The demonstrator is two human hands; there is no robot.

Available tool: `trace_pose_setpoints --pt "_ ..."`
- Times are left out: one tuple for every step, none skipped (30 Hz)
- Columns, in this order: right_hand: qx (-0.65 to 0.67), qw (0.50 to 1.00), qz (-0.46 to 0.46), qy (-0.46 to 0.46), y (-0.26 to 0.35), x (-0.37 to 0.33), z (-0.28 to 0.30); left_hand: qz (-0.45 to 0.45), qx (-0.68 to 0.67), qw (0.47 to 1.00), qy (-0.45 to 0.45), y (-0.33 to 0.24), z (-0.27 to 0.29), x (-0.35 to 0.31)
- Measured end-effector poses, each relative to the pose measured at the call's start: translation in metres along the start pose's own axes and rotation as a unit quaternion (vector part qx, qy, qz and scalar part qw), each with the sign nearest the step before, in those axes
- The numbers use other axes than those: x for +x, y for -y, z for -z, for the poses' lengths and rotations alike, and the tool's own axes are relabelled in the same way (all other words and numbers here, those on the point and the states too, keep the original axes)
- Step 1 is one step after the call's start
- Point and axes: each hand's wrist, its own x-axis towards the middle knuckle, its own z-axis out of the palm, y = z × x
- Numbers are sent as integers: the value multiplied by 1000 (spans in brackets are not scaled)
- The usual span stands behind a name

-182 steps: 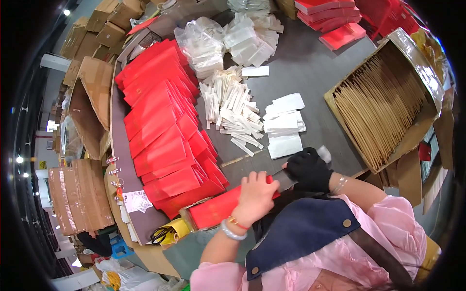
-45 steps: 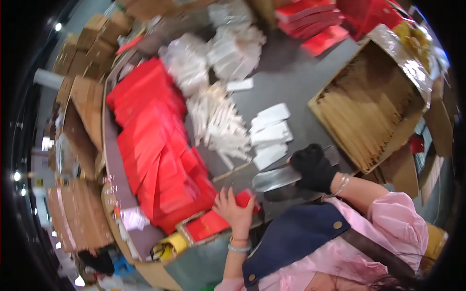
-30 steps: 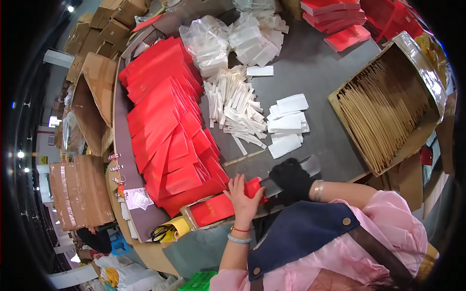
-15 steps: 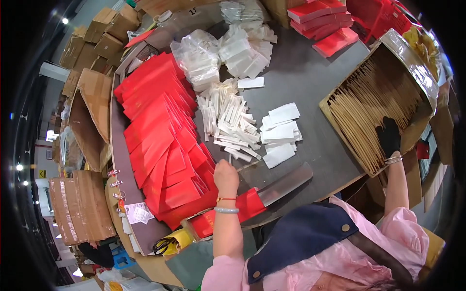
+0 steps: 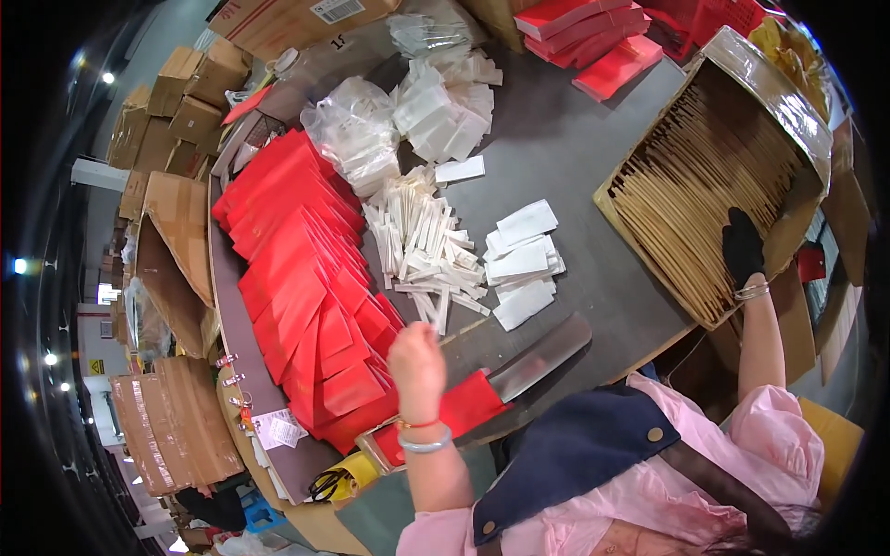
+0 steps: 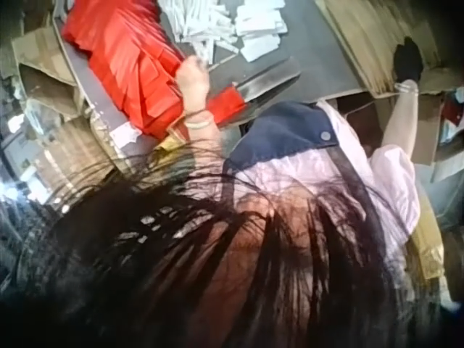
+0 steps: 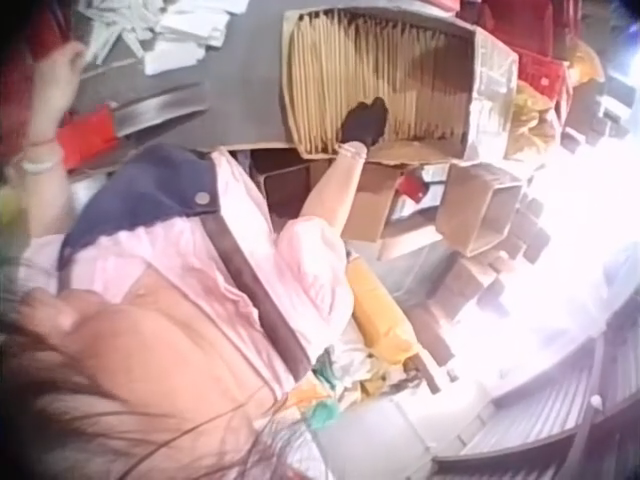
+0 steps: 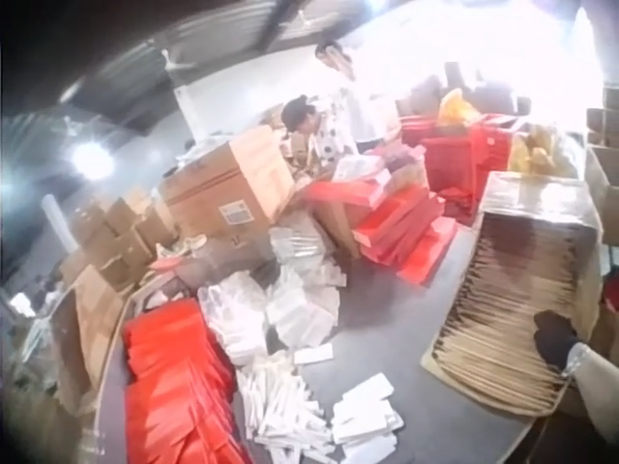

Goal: The recorder is manually packaging incense sticks by inserting them into plastic bags and subsequently into red envelopes at a warehouse workstation.

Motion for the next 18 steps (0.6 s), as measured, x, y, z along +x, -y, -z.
trace_pose_setpoints --pt "7 999 -17 -42 -4 0 0 -29 -72 997 6 -14 -10 -3" --pt "15 996 -33 -81 -6 1 -2 -55 -143 988 13 -29 -22 -8" --pt "12 996 -34 -81 -8 0 -2 -91 -166 982 27 -36 -48 -9" --pt "96 986 -29 -136 -2 0 -2 -122 -185 974 38 -36 -66 -10" --pt "180 965 -24 -191 12 1 2 -119 -183 975 36 -35 -74 -6" --pt "183 964 -22 -190 28 -6 8 -92 -146 983 67 -33 -81 -3" --pt "330 937 6 -117 66 -21 25 -64 -109 987 100 -28 -87 -2" --pt "466 883 31 -46 98 -37 36 -67 -110 987 100 -26 -91 0" --pt "504 860 73 -27 121 -51 38 -104 -100 987 70 -27 -93 2" --pt "541 833 114 -3 141 -64 35 -138 -87 986 41 -26 -93 1" --pt "514 849 113 47 157 -75 37 -139 -88 986 41 -27 -93 1" --pt "487 860 112 99 170 -84 37 -141 -95 985 36 -27 -92 0" --pt "474 864 125 114 183 -91 37 -144 -101 984 29 -27 -89 -1" --pt "458 870 133 128 186 -95 33 -146 -103 983 31 -37 -79 0" --pt "462 857 210 85 180 -92 16 -68 -170 979 86 -45 -65 -3" --pt "459 859 209 87 178 -86 17 13 -236 961 142 -53 -54 -6" --pt "398 874 261 96 177 -81 21 17 -236 961 143 -56 -44 -13" --pt "335 883 312 105 176 -79 23 35 -285 941 178 -59 -35 -23"
